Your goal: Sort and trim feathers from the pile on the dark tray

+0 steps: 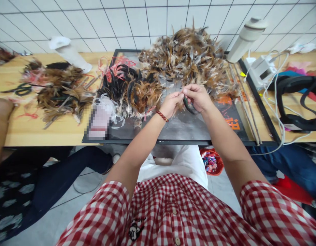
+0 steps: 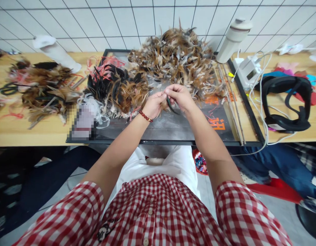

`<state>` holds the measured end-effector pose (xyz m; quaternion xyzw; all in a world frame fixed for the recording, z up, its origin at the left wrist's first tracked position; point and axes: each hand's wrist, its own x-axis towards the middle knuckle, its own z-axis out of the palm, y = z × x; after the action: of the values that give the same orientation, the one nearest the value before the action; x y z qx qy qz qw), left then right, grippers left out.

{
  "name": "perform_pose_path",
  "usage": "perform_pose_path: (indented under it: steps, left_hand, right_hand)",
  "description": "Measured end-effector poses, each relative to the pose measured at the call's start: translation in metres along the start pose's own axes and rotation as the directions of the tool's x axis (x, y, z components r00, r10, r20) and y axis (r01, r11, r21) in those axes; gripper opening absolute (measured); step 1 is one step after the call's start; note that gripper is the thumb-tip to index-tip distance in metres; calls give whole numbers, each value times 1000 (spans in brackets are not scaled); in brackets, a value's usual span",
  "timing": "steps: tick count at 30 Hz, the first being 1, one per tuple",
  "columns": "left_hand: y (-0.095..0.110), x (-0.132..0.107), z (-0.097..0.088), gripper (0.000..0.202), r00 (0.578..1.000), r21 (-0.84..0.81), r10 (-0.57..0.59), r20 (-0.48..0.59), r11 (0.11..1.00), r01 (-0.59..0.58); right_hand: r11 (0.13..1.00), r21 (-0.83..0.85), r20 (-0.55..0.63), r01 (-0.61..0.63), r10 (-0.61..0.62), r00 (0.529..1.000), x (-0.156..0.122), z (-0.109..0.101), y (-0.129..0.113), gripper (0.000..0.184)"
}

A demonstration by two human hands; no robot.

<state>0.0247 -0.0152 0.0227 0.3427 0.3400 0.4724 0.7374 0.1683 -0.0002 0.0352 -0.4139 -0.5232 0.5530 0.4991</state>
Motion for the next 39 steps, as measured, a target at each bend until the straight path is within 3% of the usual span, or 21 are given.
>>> perform_pose_path:
  steps: [3,8,10,13,15,17,20,24,26,30,32,35,39]
  left_hand:
    - [-1,2,0,26,999,18,3,-41,1000,-3]
    - [-2,5,-6,33,994,165,111,-13,980,-107]
    - [1,6,-9,35,990,174,129,-53,978,-118]
    - [10,7,-11,33,971,96,174,-164,982,-160]
    - [18,7,-12,34,943,32,227,-244,974,-226]
    - [25,7,-14,33,913,10,288,-287,955,-298]
    - [29,7,-16,30,890,7,337,-307,936,-352]
    - [25,11,-19,27,889,8,300,-345,948,-317]
    - [22,13,-20,27,890,14,280,-361,955,-295]
    - [16,16,-21,27,893,22,251,-373,965,-261]
    - [11,17,-20,27,903,30,236,-359,970,-241]
    - [5,18,-17,21,918,40,231,-322,972,-230]
    - [0,21,-14,15,926,29,238,-293,970,-240]
  right_hand:
    - [996,-70,-62,45,-50,997,0,3,1,46]
    - [981,-171,-104,91,-109,989,1,8,7,42]
    - [976,-189,-124,109,-134,983,5,4,11,44]
    - [932,-307,-205,193,-263,943,13,-11,14,42]
    - [852,-466,-200,240,-366,909,16,-21,13,34]
    - [739,-622,-99,258,-401,911,15,-27,14,22]
    - [571,-779,78,261,-324,943,11,-26,21,7]
    - [444,-870,118,216,-238,964,8,-22,29,4]
    - [495,-850,64,182,-244,968,10,-21,29,7]
    - [819,-563,-107,112,-206,973,13,-13,22,26]
    - [930,-360,-119,78,-129,985,12,-4,18,37]
    - [983,-183,-74,30,-44,996,7,9,13,46]
    - [996,-73,-71,-45,40,997,2,19,9,50]
